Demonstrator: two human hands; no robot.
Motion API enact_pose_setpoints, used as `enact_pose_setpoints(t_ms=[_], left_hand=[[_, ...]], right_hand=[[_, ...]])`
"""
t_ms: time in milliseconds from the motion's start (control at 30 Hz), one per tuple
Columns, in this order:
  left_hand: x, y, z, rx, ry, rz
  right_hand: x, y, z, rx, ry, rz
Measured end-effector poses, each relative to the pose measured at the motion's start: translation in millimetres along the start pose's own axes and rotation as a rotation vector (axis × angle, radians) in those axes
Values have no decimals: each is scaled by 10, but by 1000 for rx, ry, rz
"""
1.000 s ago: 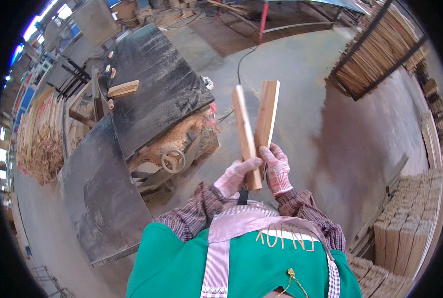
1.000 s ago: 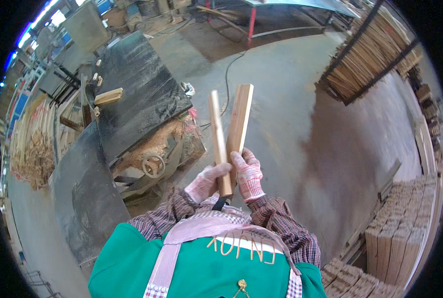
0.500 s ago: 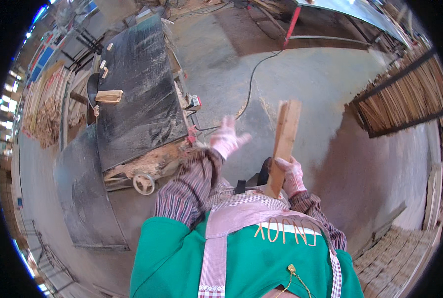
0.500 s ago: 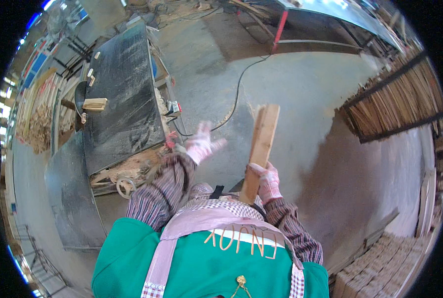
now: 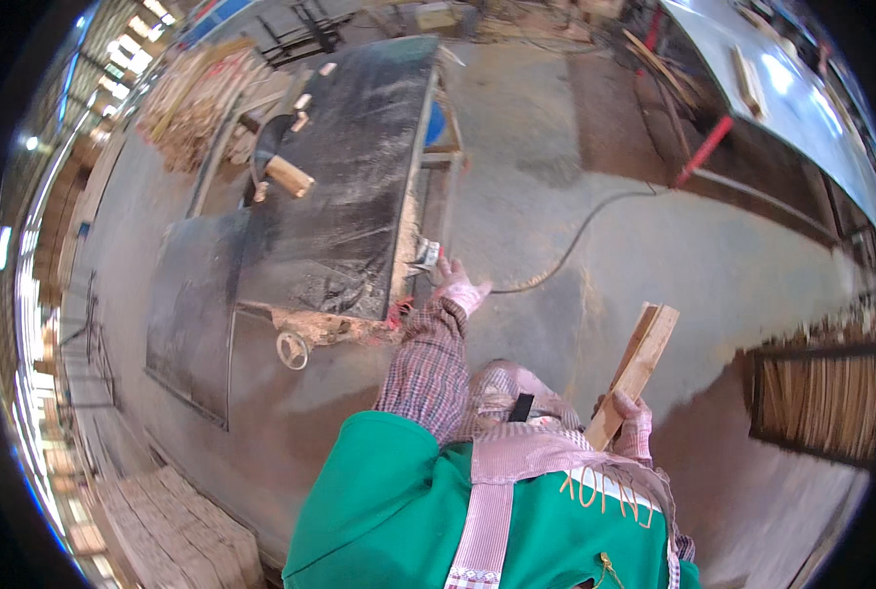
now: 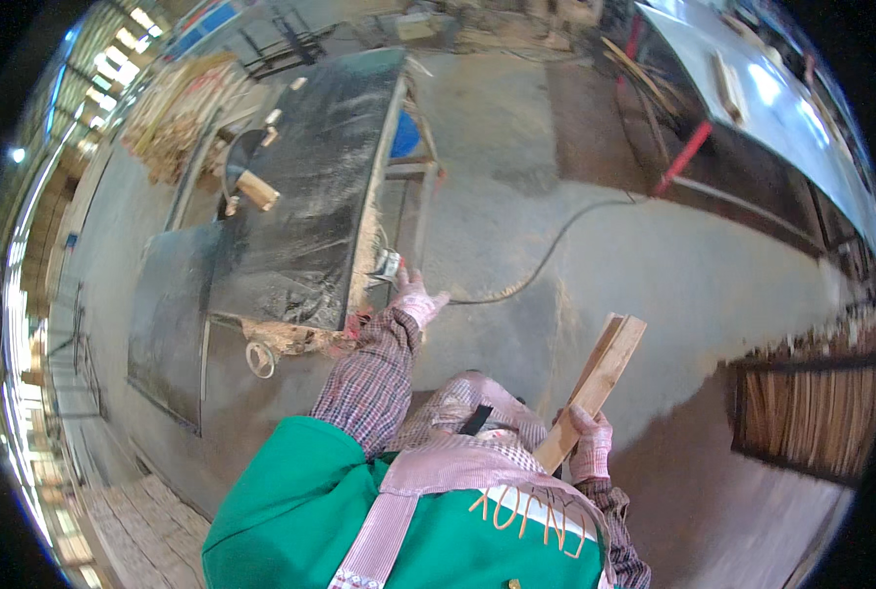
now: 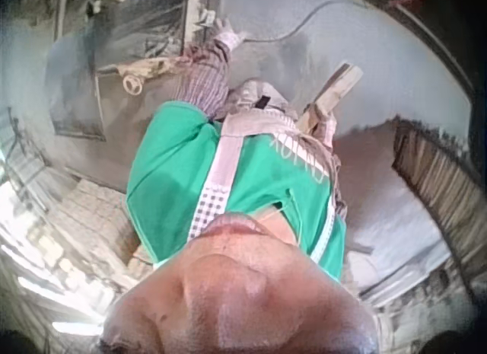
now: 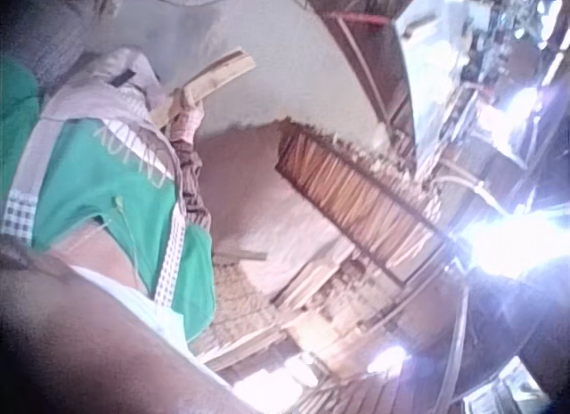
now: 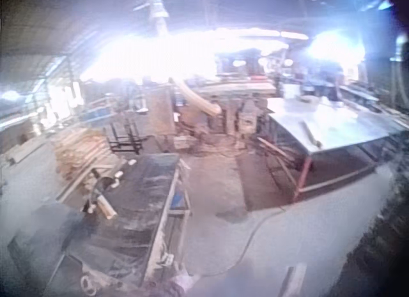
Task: The person picks up long wooden planks and carries them to a table saw. They feed the planks through the saw to cut them into shorter pieces, then stack the cut pieces and place some into a blue bin.
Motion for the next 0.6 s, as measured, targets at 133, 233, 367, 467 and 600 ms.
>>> enact_pose_setpoints(t_ms=[133,233,367,467,600], left_hand=[[110,-14,-134,279,-223,3],[272,254,19,120,-310,584],[207,1070,605,315,-641,798],[-261,1552,895,390,-511,1102],[-1050,1501,638,335,44,1813]], right_hand=[[374,-347,-347,-32,-159,67],[646,-668,-560,-31,-181,218],[1403,-1210,-728,-243,-359,360],[2255,-1706,-857,-513,-544,852],[3478,-2019,-1068,-804,-1019,1305]])
Point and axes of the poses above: each hand's wrist, its own z-axis away from the middle knuckle, its own x-axis out of the palm, y = z × x, the point moved 2 cm from there along -z, towards the middle knuckle, and after that the axes turned 7 degrees about z, right-handed, at the moved point
